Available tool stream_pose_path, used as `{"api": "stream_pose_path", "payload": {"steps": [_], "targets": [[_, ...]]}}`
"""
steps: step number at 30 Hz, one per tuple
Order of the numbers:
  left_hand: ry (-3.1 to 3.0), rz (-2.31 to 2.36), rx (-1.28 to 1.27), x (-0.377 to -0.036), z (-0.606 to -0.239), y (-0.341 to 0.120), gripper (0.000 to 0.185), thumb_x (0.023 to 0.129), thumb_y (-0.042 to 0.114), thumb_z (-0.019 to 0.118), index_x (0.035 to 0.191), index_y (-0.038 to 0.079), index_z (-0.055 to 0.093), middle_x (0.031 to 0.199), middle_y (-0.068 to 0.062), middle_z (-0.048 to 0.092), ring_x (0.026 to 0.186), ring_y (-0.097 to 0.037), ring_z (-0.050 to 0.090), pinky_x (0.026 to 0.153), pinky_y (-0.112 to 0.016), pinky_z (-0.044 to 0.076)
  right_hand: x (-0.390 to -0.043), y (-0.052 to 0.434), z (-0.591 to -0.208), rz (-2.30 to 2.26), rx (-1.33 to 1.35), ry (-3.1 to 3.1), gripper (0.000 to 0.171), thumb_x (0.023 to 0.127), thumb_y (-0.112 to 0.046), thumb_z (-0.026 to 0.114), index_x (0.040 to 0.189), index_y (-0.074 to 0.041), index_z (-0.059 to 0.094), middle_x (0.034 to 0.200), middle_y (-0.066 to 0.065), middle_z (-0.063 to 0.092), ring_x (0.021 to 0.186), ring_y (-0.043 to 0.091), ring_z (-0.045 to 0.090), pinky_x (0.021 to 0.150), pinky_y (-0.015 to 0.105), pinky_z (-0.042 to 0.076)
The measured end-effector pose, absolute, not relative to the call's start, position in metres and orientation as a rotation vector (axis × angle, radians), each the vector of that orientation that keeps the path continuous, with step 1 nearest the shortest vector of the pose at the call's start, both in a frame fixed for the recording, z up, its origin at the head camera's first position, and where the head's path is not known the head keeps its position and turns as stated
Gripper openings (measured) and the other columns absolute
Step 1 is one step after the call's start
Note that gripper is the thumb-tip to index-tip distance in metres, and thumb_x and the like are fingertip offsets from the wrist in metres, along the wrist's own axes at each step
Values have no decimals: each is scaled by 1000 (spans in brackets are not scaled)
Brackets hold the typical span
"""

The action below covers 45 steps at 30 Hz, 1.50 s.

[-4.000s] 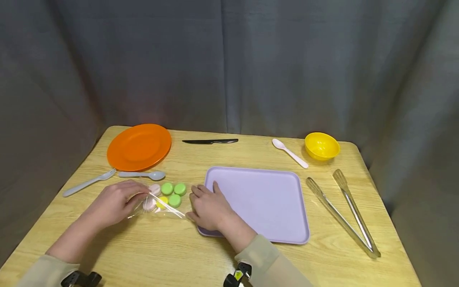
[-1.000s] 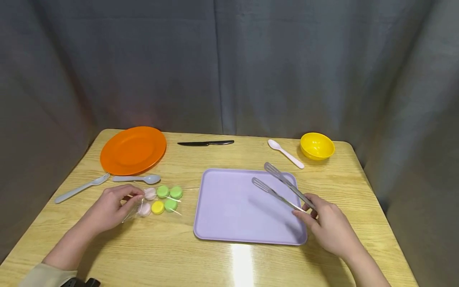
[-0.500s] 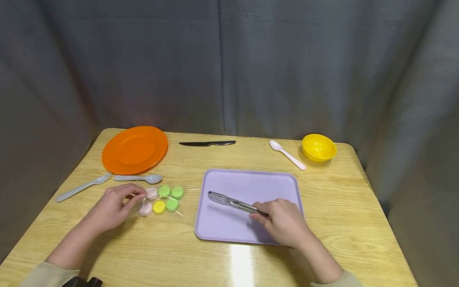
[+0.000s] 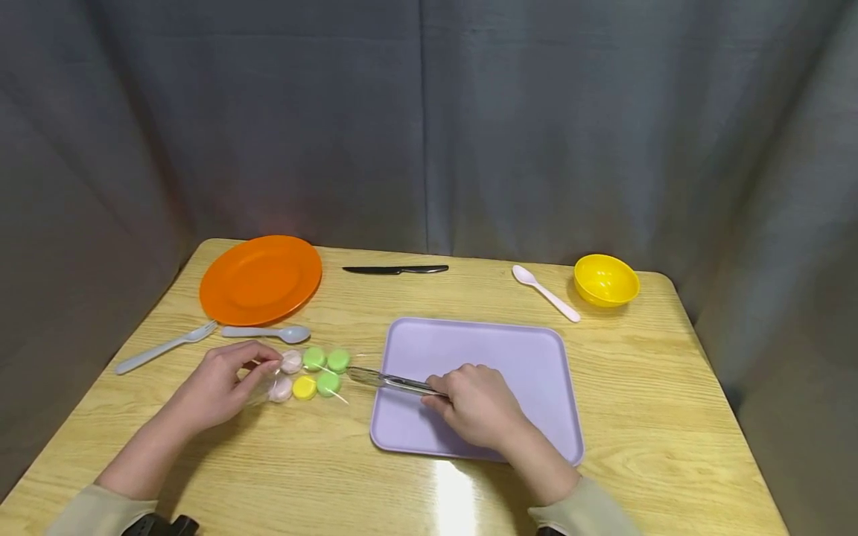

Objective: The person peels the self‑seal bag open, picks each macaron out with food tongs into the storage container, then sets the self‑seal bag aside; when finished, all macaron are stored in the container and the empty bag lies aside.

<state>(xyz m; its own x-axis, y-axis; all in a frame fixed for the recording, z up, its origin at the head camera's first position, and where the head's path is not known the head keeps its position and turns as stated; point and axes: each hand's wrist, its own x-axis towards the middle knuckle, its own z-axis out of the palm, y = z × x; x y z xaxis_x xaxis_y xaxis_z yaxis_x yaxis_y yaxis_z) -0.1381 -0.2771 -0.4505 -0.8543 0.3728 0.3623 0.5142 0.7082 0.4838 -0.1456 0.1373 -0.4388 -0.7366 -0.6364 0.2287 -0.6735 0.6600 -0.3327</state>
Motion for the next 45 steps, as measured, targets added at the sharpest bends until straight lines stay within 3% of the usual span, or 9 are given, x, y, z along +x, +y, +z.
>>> {"api": "stream_pose_path", "payload": {"steps": [9, 17, 28, 36, 45], "targets": [[-2671, -870, -716, -139, -450, -276, 5, 103, 11, 73, 105, 15, 75, 99, 6, 73, 81, -6, 63, 70, -31, 57, -156, 114, -441, 590, 1042, -2774, 25, 97, -37, 78, 82, -27, 61, 63, -18, 44, 58, 7, 46, 51, 34, 40], [-2670, -847, -707, -139, -449, -276, 6, 101, 8, 74, 105, 12, 75, 98, 7, 72, 78, -7, 60, 69, -31, 55, -162, 102, -443, 596, 1024, -2799, 27, 97, -42, 79, 98, -16, 71, 78, -13, 64, 62, 7, 52, 58, 36, 48], [-2669, -833, -719, -141, -448, -273, 8, 99, 7, 76, 105, 12, 75, 99, 11, 70, 80, -7, 61, 69, -31, 56, -175, 94, -440, 531, 1048, -2898, 26, 97, -42, 79, 90, -22, 64, 74, -13, 57, 63, 11, 52, 57, 38, 46], [-2688, -802, -717, -144, -446, -277, 9, 99, 6, 76, 105, 13, 76, 100, 10, 72, 84, -6, 64, 73, -34, 58, -179, 95, -436, 486, 1082, -2932, 23, 96, -38, 80, 91, -21, 66, 66, -13, 51, 58, 12, 47, 51, 35, 39], [-2732, -835, -739, -145, -442, -281, 13, 96, 2, 78, 105, 11, 77, 100, 6, 73, 85, -8, 64, 73, -32, 58, -179, 97, -437, 460, 1127, -2901, 21, 97, -39, 78, 98, -20, 70, 68, -14, 52, 60, 12, 49, 55, 38, 42]]}}
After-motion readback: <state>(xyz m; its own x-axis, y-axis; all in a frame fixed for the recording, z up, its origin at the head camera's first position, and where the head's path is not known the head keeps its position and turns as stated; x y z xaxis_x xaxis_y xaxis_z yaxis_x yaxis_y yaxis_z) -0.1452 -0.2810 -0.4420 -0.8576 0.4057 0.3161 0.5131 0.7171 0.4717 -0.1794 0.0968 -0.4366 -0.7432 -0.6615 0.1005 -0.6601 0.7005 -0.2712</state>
